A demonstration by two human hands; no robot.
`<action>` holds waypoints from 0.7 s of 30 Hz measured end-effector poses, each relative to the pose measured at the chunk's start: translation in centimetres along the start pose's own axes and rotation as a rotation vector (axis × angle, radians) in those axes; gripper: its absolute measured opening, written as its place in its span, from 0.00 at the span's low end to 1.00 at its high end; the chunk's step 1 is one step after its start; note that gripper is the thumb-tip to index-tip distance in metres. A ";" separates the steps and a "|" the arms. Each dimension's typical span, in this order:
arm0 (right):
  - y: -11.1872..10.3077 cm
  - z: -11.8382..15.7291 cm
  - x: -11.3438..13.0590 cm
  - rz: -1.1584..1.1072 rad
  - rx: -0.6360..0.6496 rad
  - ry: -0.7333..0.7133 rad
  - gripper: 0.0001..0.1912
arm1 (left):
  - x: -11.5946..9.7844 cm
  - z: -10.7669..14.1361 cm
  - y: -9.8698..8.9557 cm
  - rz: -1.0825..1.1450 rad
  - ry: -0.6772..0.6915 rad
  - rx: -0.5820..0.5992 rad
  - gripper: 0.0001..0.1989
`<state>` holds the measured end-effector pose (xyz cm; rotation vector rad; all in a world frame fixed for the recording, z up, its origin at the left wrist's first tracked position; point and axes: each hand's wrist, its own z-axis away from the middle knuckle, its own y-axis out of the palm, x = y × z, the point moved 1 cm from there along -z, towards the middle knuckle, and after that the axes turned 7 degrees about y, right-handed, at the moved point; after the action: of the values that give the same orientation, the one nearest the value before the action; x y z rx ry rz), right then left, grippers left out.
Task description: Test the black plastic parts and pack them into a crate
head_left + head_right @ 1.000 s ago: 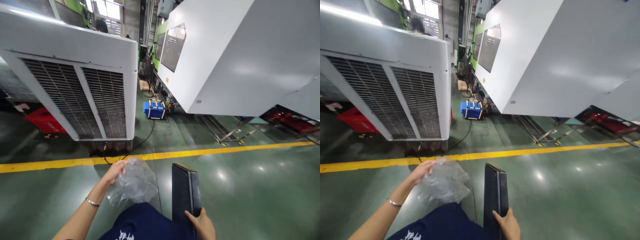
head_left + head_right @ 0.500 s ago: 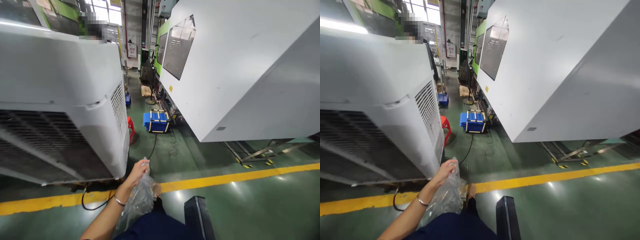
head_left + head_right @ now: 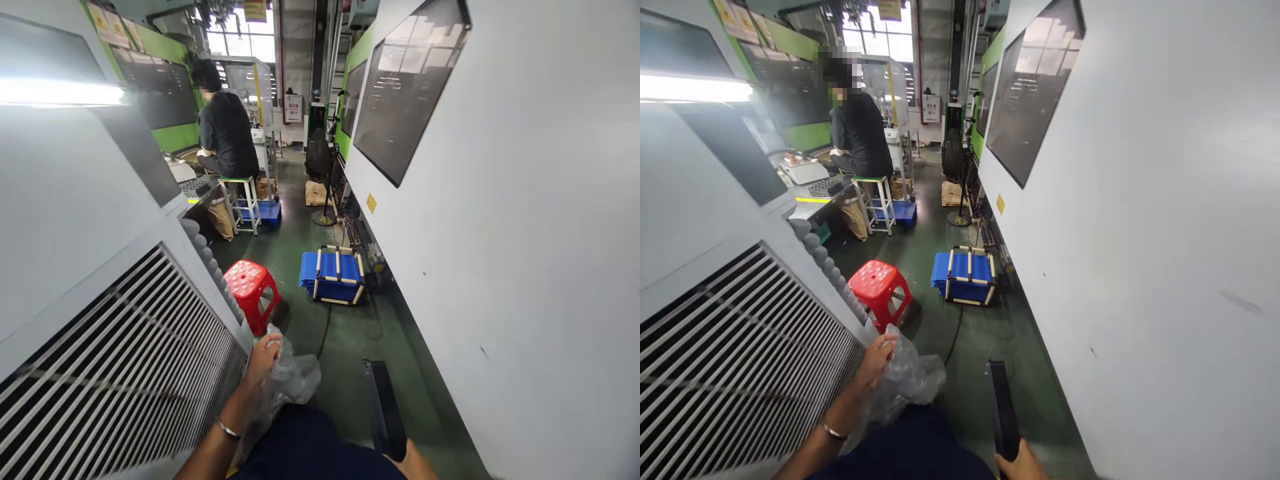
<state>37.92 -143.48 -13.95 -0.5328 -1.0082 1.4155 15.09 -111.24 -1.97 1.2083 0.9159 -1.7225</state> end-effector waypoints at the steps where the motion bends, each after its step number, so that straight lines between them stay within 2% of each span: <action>1: -1.0 -2.2 2.4 0.010 0.042 -0.028 0.15 | -0.4 -1.8 0.4 0.018 -0.022 -0.028 0.21; 5: -5.2 -9.8 12.0 0.051 0.082 -0.117 0.20 | -2.5 -9.4 2.2 0.114 -0.060 -0.094 0.22; 9: -9.3 -15.4 21.0 0.083 0.100 -0.198 0.24 | -6.8 -16.9 3.2 0.139 -0.023 -0.140 0.25; 12: -11.9 -18.9 27.2 0.112 0.093 -0.223 0.28 | -10.4 -22.0 3.1 0.144 0.018 -0.166 0.28; 15: -13.9 -22.8 32.9 0.125 0.097 -0.231 0.33 | -13.0 -27.1 2.7 0.163 0.051 -0.184 0.32; 21: -16.9 -33.5 43.2 0.084 0.084 -0.248 0.32 | -14.8 -38.8 1.6 0.192 0.035 -0.296 0.41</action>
<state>68.85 -95.98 -6.23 -0.3469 -1.1269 1.6200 33.42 -74.03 1.39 1.0937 1.0016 -1.3643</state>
